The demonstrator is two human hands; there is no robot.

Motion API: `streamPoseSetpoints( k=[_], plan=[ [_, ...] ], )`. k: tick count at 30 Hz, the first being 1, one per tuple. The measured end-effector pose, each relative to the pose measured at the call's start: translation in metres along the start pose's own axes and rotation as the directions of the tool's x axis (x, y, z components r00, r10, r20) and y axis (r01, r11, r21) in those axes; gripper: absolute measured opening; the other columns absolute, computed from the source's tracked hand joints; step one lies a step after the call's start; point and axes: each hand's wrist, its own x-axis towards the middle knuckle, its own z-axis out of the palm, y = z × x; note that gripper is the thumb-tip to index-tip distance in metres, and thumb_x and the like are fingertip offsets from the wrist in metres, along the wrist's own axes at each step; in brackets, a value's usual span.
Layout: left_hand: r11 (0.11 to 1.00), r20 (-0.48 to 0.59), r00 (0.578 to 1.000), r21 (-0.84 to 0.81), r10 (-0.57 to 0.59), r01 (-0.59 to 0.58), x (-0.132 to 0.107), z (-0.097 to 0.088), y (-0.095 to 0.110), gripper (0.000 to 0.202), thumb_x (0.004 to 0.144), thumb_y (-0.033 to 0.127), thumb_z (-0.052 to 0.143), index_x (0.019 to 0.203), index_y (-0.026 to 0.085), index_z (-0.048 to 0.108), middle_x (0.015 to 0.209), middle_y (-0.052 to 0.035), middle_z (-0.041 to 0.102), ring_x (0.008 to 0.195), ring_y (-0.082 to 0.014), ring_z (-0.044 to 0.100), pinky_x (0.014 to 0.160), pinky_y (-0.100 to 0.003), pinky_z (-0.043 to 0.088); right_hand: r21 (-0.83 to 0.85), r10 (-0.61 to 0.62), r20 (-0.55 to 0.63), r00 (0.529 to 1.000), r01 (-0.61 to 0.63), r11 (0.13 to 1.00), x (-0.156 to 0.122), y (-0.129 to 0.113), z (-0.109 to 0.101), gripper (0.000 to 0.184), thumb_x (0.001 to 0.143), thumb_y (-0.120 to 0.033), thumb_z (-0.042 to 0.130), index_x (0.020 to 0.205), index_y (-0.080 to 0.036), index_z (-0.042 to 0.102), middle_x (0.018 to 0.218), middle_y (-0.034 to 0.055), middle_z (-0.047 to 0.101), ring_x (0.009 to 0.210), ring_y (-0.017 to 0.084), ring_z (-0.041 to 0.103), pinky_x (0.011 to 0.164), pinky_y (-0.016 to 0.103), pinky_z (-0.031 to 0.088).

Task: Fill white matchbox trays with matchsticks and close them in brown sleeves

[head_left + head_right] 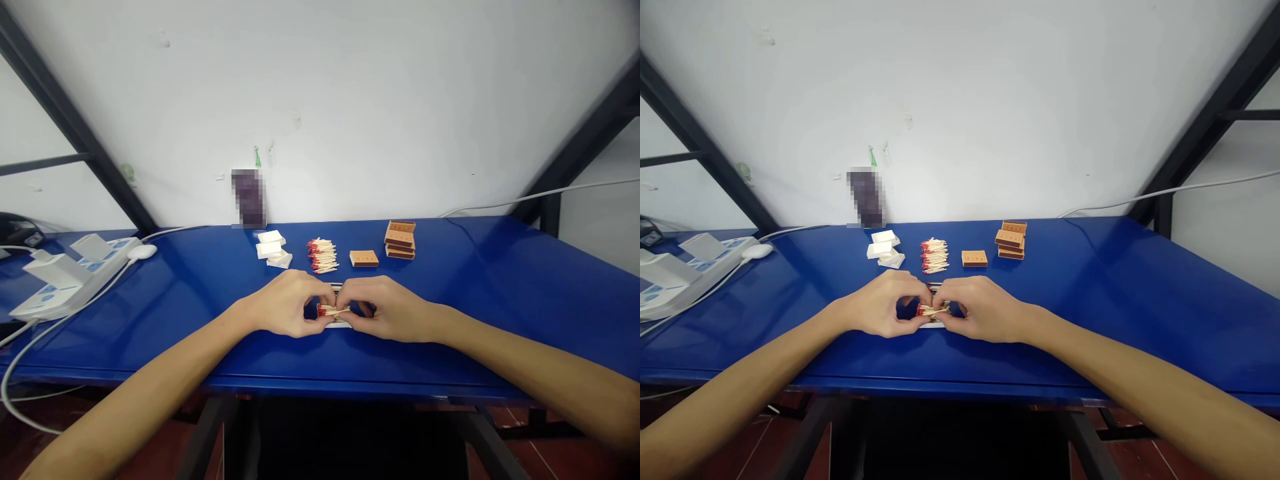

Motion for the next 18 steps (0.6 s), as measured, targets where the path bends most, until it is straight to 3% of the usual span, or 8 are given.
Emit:
streamPoseSetpoints(
  k=[5, 10, 18],
  plan=[
    [1.000, -0.027, 0.999, -0.012, 0.018, -0.019, 0.000, 0.001, -0.001, 0.009, 0.080, 0.025, 0.063, 0.085, 0.018, 0.065, 0.074, 0.0006, 0.066, 0.061, -0.0110, 0.054, 0.062, -0.025, 0.041, -0.009, -0.037, 0.014, 0.999, 0.037, 0.999, -0.001, 0.001, -0.003, 0.009, 0.090, -0.022, 0.058, 0.093, -0.019, 0.065, 0.081, 0.0013, 0.064, 0.061, 0.010, 0.052, 0.057, 0.023, 0.040],
    [1.000, -0.028, 0.999, -0.010, 0.022, -0.022, -0.001, 0.000, -0.002, 0.010, 0.079, 0.024, 0.062, 0.087, 0.017, 0.064, 0.079, -0.0012, 0.066, 0.068, -0.0127, 0.057, 0.066, -0.026, 0.043, -0.049, -0.038, -0.049, 0.998, 0.036, 0.998, -0.003, 0.005, -0.005, 0.016, 0.087, -0.015, 0.053, 0.098, -0.019, 0.064, 0.084, 0.0028, 0.064, 0.060, 0.011, 0.050, 0.058, 0.025, 0.041],
    [0.998, 0.023, 1.000, 0.064, 0.020, -0.022, 0.001, -0.002, -0.003, 0.015, 0.079, 0.029, 0.063, 0.088, 0.016, 0.066, 0.081, -0.0032, 0.065, 0.074, -0.0158, 0.059, 0.071, -0.028, 0.045, -0.155, 0.015, -0.035, 0.999, -0.020, 0.988, -0.003, 0.017, -0.005, 0.009, 0.085, -0.015, 0.053, 0.084, -0.018, 0.062, 0.075, 0.0007, 0.060, 0.062, 0.011, 0.050, 0.058, 0.024, 0.037]
  ],
)
